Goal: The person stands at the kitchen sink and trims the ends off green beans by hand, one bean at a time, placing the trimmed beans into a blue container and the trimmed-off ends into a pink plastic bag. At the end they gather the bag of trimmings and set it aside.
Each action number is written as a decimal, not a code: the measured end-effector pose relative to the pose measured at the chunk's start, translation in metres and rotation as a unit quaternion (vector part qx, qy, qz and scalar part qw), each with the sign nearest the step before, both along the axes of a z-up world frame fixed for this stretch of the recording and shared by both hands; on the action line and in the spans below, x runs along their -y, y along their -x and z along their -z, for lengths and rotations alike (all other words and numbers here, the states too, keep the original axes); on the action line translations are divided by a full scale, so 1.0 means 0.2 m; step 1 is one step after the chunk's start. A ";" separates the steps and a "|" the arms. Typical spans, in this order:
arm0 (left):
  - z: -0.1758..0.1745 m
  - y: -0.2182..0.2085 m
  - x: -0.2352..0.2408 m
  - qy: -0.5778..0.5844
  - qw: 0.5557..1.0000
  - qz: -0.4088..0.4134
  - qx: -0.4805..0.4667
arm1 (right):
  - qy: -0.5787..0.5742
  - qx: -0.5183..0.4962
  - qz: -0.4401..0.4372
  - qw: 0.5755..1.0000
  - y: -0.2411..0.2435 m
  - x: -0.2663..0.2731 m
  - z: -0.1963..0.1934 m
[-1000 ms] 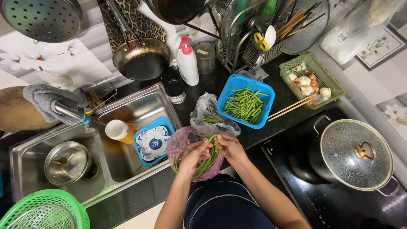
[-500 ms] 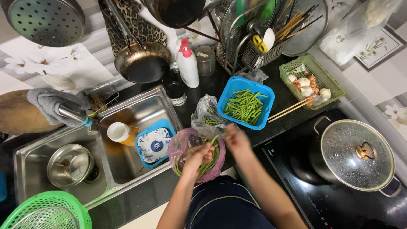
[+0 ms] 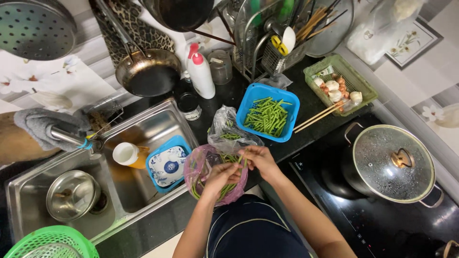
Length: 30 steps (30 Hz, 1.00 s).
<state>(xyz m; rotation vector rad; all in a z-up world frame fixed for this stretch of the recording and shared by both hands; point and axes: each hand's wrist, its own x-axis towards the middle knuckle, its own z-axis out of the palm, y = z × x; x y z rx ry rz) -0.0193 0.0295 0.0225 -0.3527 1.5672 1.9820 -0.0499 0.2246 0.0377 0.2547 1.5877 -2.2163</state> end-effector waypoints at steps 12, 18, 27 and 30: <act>0.16 0.06 -0.10 -0.177 0.971 -0.155 0.040 | -0.047 -0.091 0.182 0.978 -0.14 0.11 0.01; 0.53 0.24 0.00 -0.208 0.919 -0.307 0.134 | -0.259 -0.363 0.240 0.862 -0.21 0.06 -0.34; 0.19 0.52 -0.09 -0.017 0.981 -0.163 -0.103 | -0.380 -0.299 0.271 0.832 0.22 -0.27 -0.28; 0.05 0.49 -0.07 0.084 0.971 -0.124 -0.189 | -0.444 -0.343 0.218 0.798 0.18 -0.27 -0.31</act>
